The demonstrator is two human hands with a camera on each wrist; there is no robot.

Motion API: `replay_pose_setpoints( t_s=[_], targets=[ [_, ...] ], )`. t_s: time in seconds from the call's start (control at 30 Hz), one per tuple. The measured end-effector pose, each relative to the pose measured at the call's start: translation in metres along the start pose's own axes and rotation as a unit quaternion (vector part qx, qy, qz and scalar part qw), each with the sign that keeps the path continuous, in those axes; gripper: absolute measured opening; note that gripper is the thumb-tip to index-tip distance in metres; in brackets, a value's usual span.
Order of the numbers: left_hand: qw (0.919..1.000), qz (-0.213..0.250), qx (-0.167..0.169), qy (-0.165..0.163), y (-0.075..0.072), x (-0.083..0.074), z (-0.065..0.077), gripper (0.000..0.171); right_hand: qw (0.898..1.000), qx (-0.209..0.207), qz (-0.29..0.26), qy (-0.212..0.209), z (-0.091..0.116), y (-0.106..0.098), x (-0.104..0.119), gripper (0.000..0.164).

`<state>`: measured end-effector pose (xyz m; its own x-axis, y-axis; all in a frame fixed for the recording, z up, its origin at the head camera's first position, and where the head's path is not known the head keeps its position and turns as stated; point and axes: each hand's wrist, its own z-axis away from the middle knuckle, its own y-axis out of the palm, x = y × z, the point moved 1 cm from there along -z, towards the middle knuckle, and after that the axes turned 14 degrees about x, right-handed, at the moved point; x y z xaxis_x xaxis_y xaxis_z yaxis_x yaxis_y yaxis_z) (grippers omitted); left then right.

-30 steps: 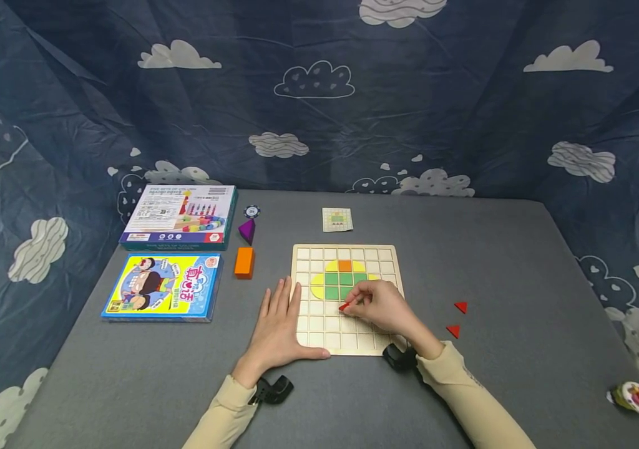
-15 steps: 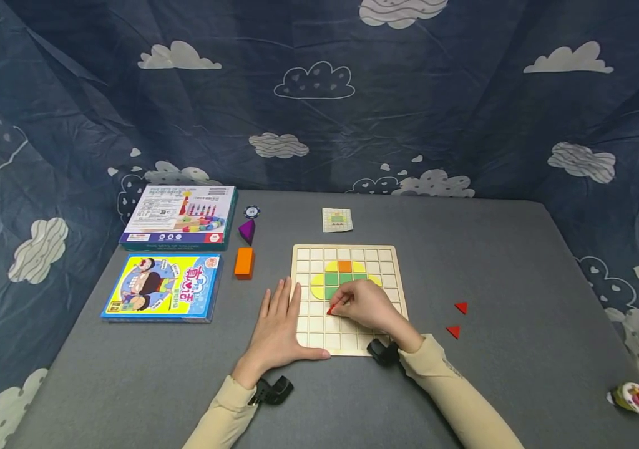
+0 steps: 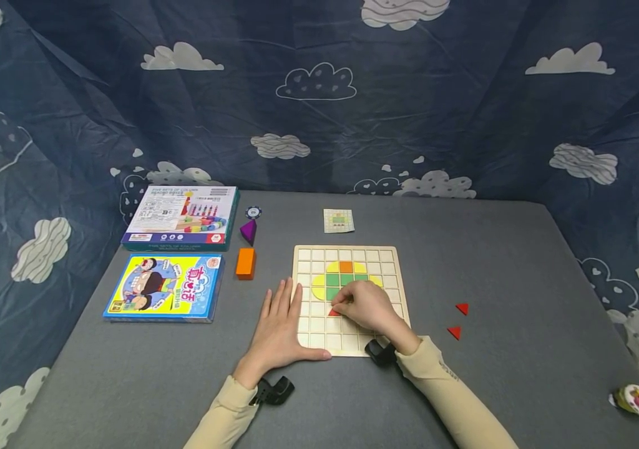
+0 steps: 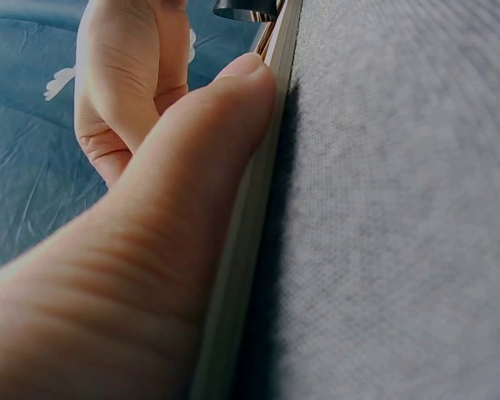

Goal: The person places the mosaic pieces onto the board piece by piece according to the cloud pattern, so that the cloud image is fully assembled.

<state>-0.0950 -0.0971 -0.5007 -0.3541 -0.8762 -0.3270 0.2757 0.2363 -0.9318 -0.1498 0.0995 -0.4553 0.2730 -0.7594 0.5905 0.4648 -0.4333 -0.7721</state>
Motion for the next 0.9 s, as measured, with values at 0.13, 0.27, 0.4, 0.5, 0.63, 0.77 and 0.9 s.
replay_pose_setpoints(
  t_s=[0.13, 0.27, 0.4, 0.5, 0.63, 0.77, 0.9],
  targets=[
    [1.0, 0.001, 0.002, 0.0, 0.0, 0.0, 0.0, 0.135, 1.0, 0.006, -0.003, 0.004, 0.002, 0.0, 0.0, 0.012],
    [1.0, 0.005, -0.006, 0.006, 0.0, 0.0, 0.001, 0.134, 1.0, 0.019, -0.014, -0.021, 0.008, -0.002, -0.003, 0.006],
    [0.9997, 0.012, -0.018, 0.015, 0.001, 0.0, 0.001, 0.134, 0.997, 0.023, -0.034, -0.061, 0.017, -0.006, -0.011, 0.007],
    [0.9995, 0.016, -0.02, 0.018, 0.001, 0.001, 0.001, 0.134, 0.996, 0.006, -0.052, -0.074, 0.027, -0.014, -0.022, 0.007],
    [0.9995, 0.02, -0.02, 0.018, 0.001, 0.001, 0.0, 0.134, 0.995, -0.042, -0.064, -0.063, 0.044, -0.029, -0.041, 0.006],
    [0.9996, 0.019, -0.013, 0.013, 0.001, 0.001, 0.0, 0.135, 0.993, -0.094, -0.051, -0.04, 0.065, -0.043, -0.062, 0.006],
    [0.9998, 0.018, -0.005, 0.01, 0.001, 0.001, -0.001, 0.134, 0.993, -0.117, -0.032, -0.002, 0.088, -0.055, -0.082, 0.008]
  ],
)
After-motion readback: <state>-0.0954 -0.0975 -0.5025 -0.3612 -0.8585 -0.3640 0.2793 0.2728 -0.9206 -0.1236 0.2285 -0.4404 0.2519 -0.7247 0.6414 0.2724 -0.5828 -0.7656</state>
